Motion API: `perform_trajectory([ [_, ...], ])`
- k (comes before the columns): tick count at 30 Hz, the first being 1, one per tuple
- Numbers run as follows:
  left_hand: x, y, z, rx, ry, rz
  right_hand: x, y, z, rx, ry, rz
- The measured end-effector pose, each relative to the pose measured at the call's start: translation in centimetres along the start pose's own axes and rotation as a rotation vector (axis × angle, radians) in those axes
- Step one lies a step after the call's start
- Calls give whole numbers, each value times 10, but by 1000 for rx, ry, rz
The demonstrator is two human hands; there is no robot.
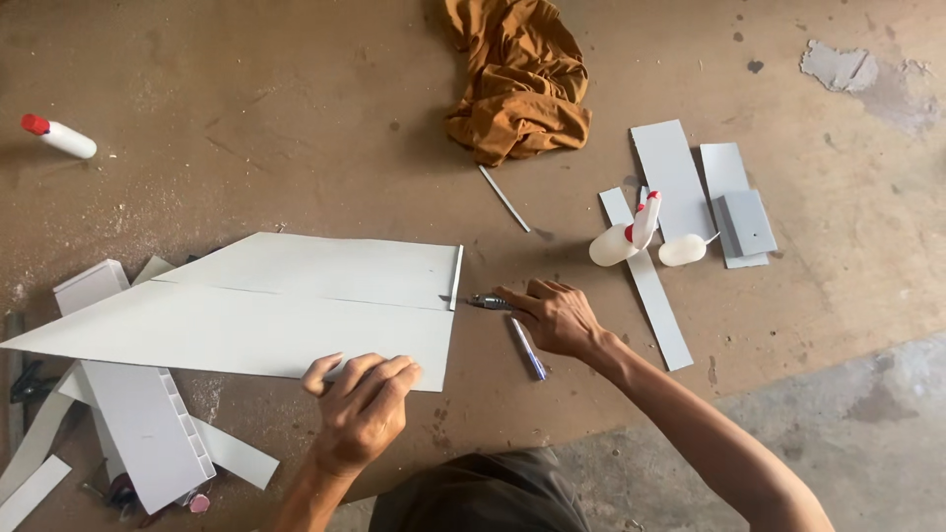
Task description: The person measures a PVC sheet using a measuring tape and marks it with a pen, then cuts a strip from the sheet using a utility knife.
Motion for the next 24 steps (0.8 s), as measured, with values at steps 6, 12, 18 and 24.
perform_trajectory([
  [6,1,-2,1,23,17,26,38,49,23,-66,76,8],
  [12,-4,0,6,12,4,32,78,87,42,-108,139,-8],
  [18,-11,3,17,0,17,41,117,122,60,-144,219,-8],
  [24,-19,11,17,-21,10,46,141,151,73,-283,354,40],
])
Point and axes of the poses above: each hand's wrist, its own z-axis towards the middle knuckle, its own y-axis out of the palm, x = y × z, the point moved 10 cm from there along z, towards the middle knuckle, and after that the axes turned 4 degrees about y, right-handed, at the moved point
